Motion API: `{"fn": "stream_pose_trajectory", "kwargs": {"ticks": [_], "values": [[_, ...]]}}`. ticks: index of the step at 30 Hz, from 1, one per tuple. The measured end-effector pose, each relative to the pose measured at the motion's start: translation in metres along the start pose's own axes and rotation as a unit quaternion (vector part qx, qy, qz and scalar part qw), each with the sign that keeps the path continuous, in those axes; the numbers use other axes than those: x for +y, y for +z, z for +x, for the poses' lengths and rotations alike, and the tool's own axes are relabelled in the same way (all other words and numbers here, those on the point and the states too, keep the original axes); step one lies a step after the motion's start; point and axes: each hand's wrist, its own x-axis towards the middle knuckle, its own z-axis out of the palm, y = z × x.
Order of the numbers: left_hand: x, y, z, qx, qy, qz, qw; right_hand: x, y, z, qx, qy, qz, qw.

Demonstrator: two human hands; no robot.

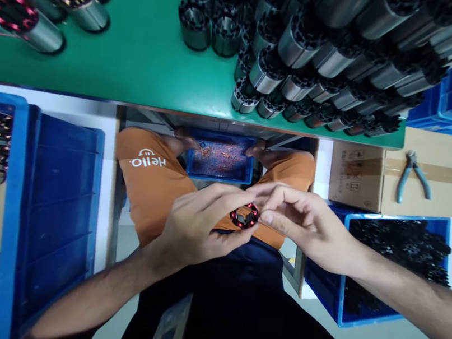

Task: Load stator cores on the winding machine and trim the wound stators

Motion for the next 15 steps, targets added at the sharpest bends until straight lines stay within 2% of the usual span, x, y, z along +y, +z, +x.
{"fn": "stream_pose_trajectory", "kwargs": {"ticks": [1, 3, 4, 5, 6, 8, 10, 13, 15], "values": [[0.004, -0.003, 0.007, -0.040, -0.050, -0.072, 0.995, -0.004, -0.006, 0.004, -0.014, -0.043, -0.052, 0.998], [0.009, -0.011, 0.020, -0.144, -0.143, -0.219, 0.954, -0.015, -0.022, 0.012, -0.066, -0.115, -0.132, 0.982], [0.011, -0.016, 0.024, -0.179, -0.165, -0.256, 0.935, -0.020, -0.031, 0.015, -0.082, -0.139, -0.151, 0.975], [0.013, -0.020, 0.028, -0.189, -0.164, -0.258, 0.933, -0.024, -0.038, 0.016, -0.087, -0.149, -0.155, 0.973], [0.014, -0.024, 0.029, -0.168, -0.141, -0.226, 0.949, -0.028, -0.044, 0.017, -0.079, -0.146, -0.147, 0.975], [0.016, -0.030, 0.031, -0.081, -0.071, -0.120, 0.987, -0.031, -0.050, 0.018, -0.059, -0.100, -0.093, 0.989], [0.019, -0.034, 0.030, -0.035, -0.024, -0.048, 0.998, -0.030, -0.048, 0.019, -0.100, 0.012, -0.003, 0.995], [0.025, -0.038, 0.031, -0.041, -0.020, -0.017, 0.999, -0.023, -0.038, 0.023, -0.186, 0.197, 0.118, 0.955], [0.030, -0.040, 0.033, -0.047, -0.017, -0.010, 0.999, -0.020, -0.031, 0.024, -0.222, 0.236, 0.148, 0.935]]}}
